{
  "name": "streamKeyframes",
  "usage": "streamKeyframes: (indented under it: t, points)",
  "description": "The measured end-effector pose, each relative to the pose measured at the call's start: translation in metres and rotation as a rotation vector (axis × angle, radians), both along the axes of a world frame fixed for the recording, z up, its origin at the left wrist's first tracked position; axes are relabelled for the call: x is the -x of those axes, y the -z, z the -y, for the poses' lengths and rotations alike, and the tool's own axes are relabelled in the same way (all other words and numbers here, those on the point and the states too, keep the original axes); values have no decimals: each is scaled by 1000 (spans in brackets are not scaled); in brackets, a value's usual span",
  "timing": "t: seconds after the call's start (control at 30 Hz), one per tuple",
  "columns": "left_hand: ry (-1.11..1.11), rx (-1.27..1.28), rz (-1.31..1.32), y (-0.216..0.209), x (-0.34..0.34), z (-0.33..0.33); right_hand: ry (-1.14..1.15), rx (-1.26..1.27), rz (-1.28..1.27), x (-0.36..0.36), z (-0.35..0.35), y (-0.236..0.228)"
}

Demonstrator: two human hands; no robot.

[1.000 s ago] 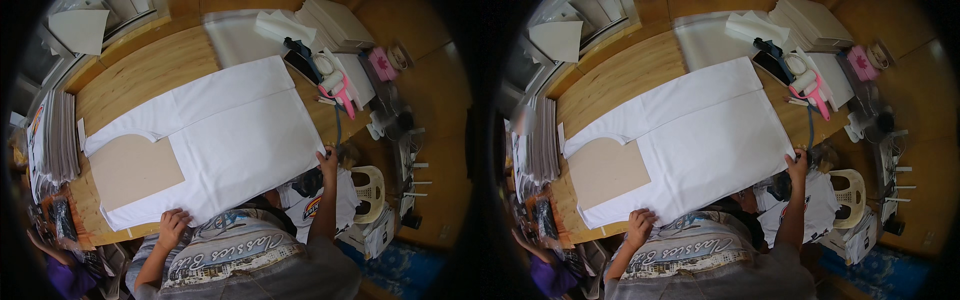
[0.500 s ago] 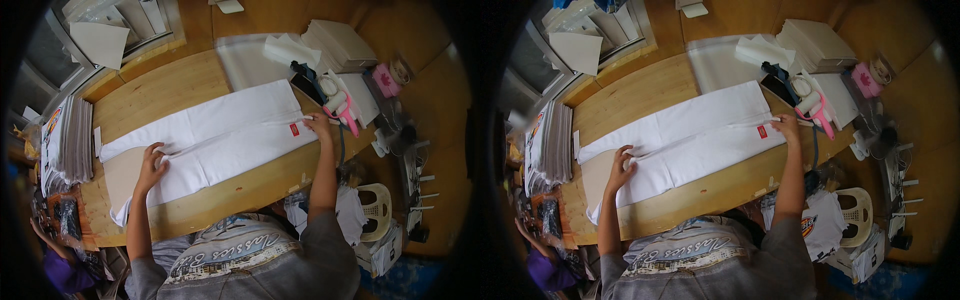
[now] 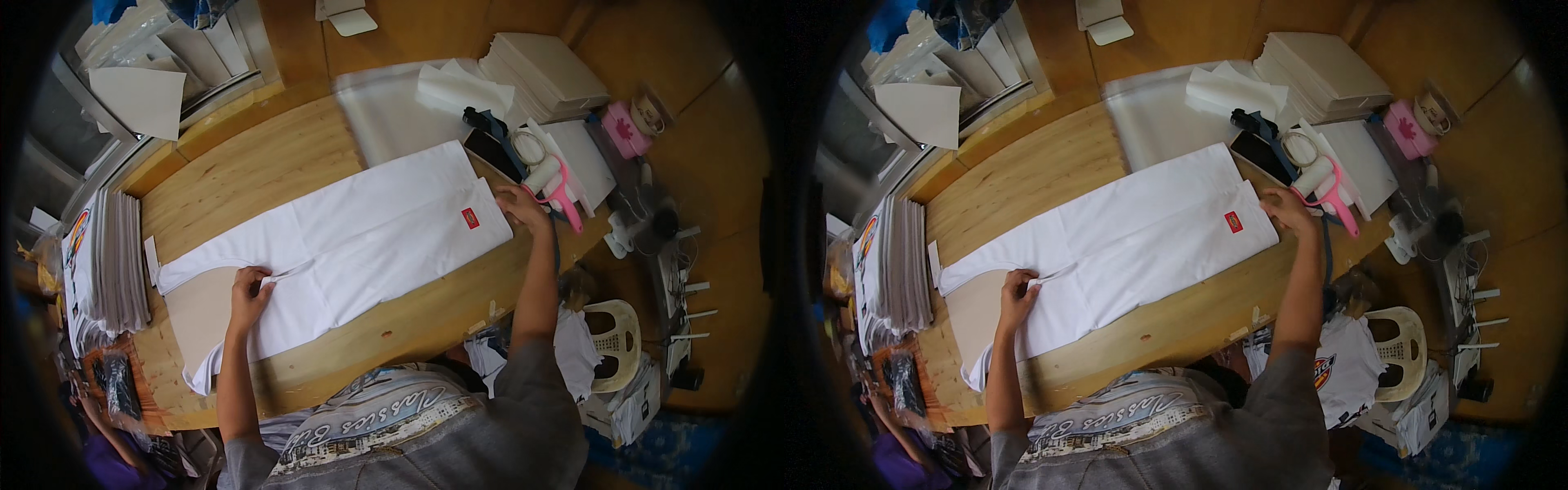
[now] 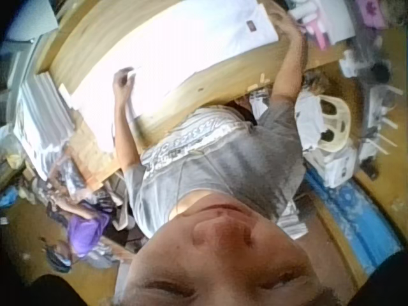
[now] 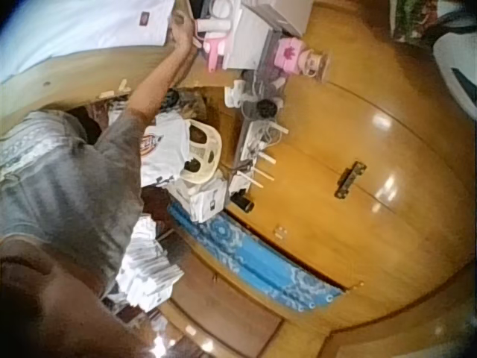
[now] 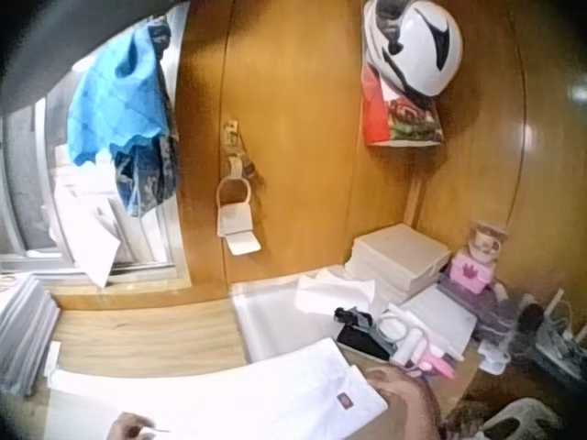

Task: The person folds white t-shirts on a wooden table using a cardboard template to ensure consistent sizing. They attach tags to the folded shirts, place them into clear plastic bags, and stack the packaged items on a nearby chair.

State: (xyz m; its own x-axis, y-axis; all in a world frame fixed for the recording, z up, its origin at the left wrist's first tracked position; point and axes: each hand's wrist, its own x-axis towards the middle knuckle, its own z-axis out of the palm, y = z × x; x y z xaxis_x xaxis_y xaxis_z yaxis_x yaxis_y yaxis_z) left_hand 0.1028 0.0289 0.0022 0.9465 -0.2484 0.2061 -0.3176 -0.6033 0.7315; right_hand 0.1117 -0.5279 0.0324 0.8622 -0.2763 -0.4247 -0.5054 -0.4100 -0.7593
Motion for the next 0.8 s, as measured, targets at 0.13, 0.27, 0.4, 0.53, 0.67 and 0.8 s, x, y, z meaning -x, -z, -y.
streamKeyframes:
  t: [0.13,0.27,0.4,0.53,0.67,0.8]
  points:
    - [-81,138,-122,1,0,6,-116,-60,-61,42,10,-16]
    - [-110,74,-236,2,-5,3,-125,262,116,55,13,6]
    - [-80,76,-219,-6,-5,-3,-182,983,693,21,-63,2]
    - [-16,-1,-93,-9,-21,6,-286,1041,511,12,-79,54]
    - [-129,-9,-284,-11,-25,0,-310,1098,510,0,-168,26]
    - [-103,-172,-456,-9,-43,-6,-1094,679,858,23,-327,-5]
